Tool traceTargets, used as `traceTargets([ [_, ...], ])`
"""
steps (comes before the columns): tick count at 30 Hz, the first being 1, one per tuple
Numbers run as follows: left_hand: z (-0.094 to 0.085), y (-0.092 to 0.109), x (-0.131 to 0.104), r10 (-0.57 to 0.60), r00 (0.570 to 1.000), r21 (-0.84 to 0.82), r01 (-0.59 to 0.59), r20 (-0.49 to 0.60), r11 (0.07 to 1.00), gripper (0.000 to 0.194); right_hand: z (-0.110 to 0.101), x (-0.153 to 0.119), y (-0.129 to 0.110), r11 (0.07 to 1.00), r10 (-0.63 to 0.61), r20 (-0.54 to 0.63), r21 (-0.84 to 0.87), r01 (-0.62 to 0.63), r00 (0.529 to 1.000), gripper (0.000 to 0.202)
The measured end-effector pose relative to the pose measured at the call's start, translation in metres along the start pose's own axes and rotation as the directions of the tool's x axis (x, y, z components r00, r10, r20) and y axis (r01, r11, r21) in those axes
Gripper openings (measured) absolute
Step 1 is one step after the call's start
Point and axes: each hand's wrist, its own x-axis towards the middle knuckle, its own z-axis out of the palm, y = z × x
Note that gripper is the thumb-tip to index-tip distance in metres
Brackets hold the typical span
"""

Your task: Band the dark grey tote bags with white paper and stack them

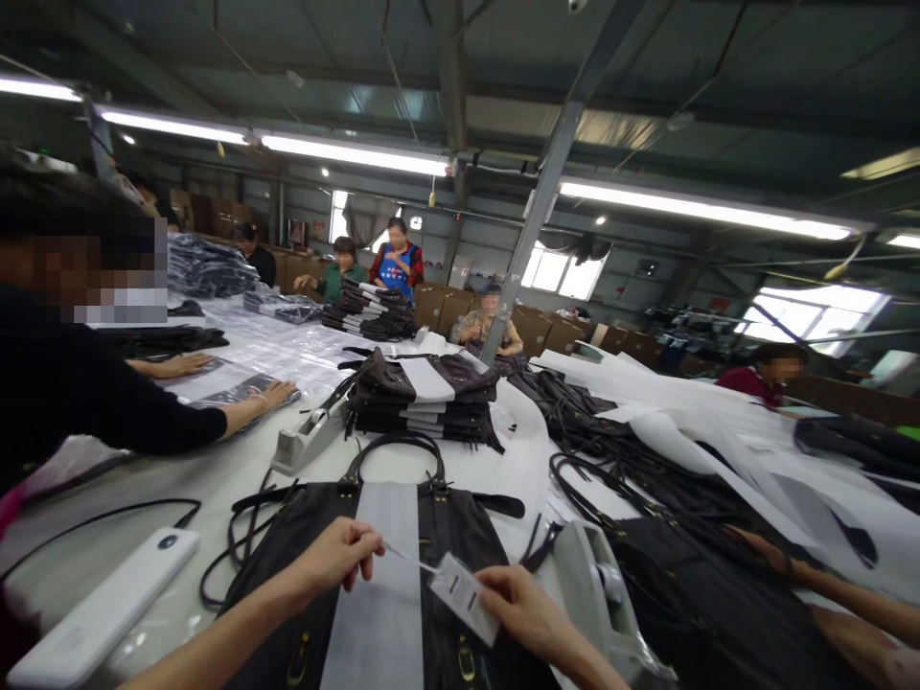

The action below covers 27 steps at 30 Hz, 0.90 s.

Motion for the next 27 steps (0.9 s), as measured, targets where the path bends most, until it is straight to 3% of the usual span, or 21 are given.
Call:
traceTargets([
  [2,0.005,-0.004,0.004,-0.024,1.000,0.059,0.023,0.015,0.998,0.048,0.012,0.009,-0.002,0.988,-0.054,-0.140,-0.154,0.032,0.989,0.035],
  [4,0.011,-0.004,0.007,-0.037,0.997,0.078,0.032,0.065,0.996,0.045,0.028,0.024,-0.016,0.970,-0.188,-0.218,-0.192,0.147,0.958,0.040],
  [7,0.014,-0.001,0.008,-0.011,0.988,-0.015,0.013,0.156,1.000,0.044,0.060,0.052,-0.045,0.936,-0.350,-0.140,-0.087,0.341,0.926,0.041],
  [10,0.004,-0.002,0.008,-0.001,0.990,-0.155,0.023,0.141,0.988,0.045,0.089,0.078,-0.062,0.925,-0.377,-0.016,0.041,0.377,0.926,0.034],
  [12,-0.009,-0.005,0.006,-0.047,0.989,-0.203,0.075,0.138,0.976,0.045,0.100,0.091,-0.062,0.926,-0.378,-0.026,0.009,0.378,0.926,0.024],
  [15,-0.027,-0.013,0.005,-0.098,0.978,-0.262,0.145,0.185,0.954,0.044,0.106,0.104,-0.054,0.894,-0.423,-0.126,-0.219,0.391,0.897,0.017],
  [18,-0.037,-0.020,0.010,-0.110,0.986,-0.290,0.142,0.124,0.946,0.043,0.106,0.112,-0.047,0.866,-0.446,-0.174,-0.332,0.374,0.878,0.024],
  [22,-0.042,-0.023,0.017,-0.151,0.988,-0.316,0.149,0.020,0.937,0.046,0.104,0.123,-0.046,0.899,-0.420,-0.260,-0.250,0.359,0.870,0.022],
  [27,-0.048,-0.017,0.020,-0.126,0.992,-0.372,0.123,0.016,0.920,0.052,0.106,0.138,-0.050,0.909,-0.415,-0.285,-0.163,0.383,0.864,0.025],
])
